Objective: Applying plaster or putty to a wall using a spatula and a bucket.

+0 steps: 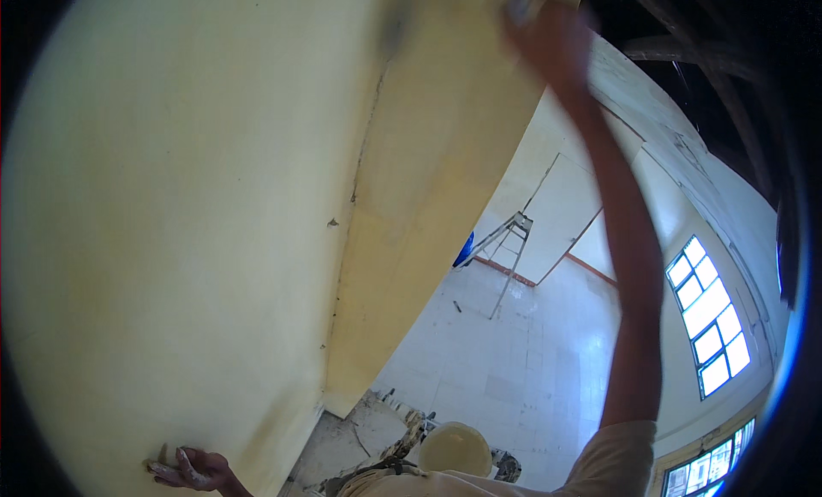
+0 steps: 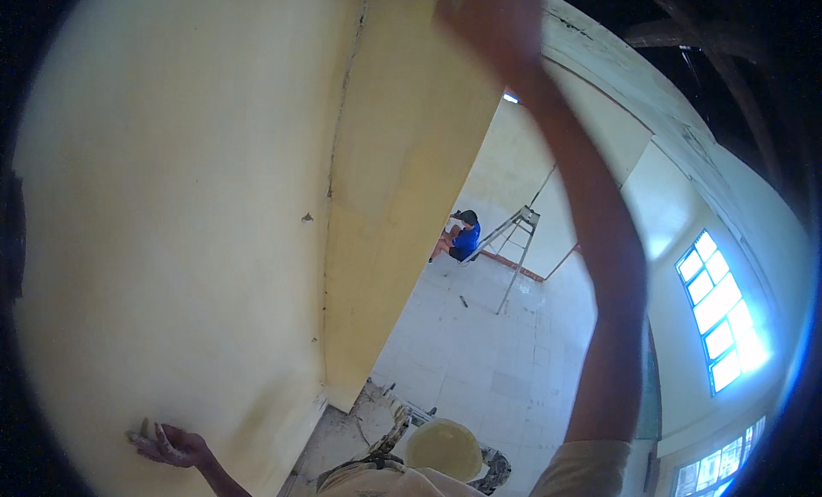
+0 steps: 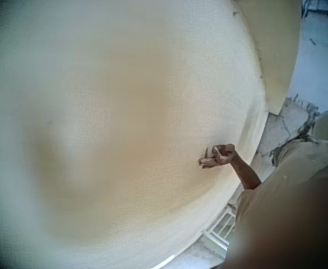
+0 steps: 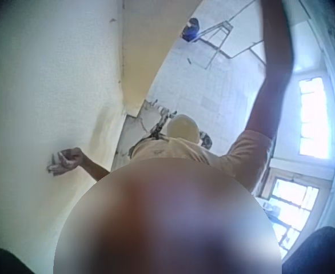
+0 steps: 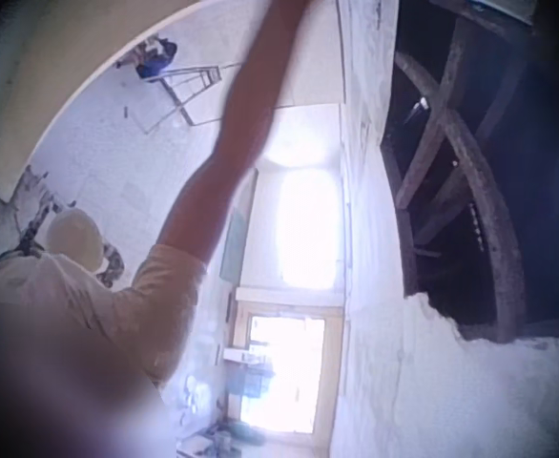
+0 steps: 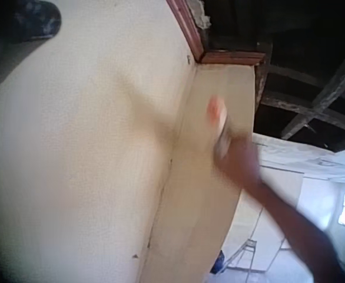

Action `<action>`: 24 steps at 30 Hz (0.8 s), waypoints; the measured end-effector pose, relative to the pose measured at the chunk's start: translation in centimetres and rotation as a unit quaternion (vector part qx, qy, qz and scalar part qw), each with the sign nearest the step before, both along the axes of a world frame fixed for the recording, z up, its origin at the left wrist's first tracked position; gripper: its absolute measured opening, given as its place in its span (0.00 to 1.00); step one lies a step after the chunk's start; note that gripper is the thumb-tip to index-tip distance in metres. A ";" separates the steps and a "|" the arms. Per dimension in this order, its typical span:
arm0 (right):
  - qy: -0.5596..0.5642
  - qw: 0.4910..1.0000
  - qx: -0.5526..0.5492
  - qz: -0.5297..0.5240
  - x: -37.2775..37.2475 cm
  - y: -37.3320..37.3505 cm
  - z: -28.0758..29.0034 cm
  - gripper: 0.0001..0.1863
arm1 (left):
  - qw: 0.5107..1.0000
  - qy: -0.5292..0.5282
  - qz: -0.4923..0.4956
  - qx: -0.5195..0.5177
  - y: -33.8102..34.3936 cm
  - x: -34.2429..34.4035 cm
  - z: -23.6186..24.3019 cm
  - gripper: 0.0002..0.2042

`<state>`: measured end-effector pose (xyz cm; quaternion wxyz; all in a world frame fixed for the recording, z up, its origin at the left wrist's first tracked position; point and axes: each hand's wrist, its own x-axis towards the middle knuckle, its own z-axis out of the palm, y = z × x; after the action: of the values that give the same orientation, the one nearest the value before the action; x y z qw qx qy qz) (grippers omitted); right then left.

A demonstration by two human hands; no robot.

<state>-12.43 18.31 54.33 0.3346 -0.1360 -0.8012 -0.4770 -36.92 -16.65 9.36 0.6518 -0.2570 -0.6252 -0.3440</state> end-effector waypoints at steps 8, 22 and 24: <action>-0.010 0.995 0.078 -0.062 -2.4 0.8 -5.8 0.14 | 0.999 -0.006 0.028 -0.020 -2.2 0.1 0.2 0.08; 0.208 0.772 -0.600 -0.034 9.8 -5.4 -43.7 0.10 | 0.999 0.007 0.004 -0.040 0.2 0.5 1.6 0.09; 0.205 0.792 -0.575 0.003 9.7 -4.8 -40.9 0.10 | 0.998 -0.023 0.049 -0.025 0.5 0.7 2.0 0.10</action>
<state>-2.74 13.52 13.42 0.3525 -0.3957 -0.8407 0.1115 -36.21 -16.15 11.35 0.6464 -0.2344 -0.6602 -0.3022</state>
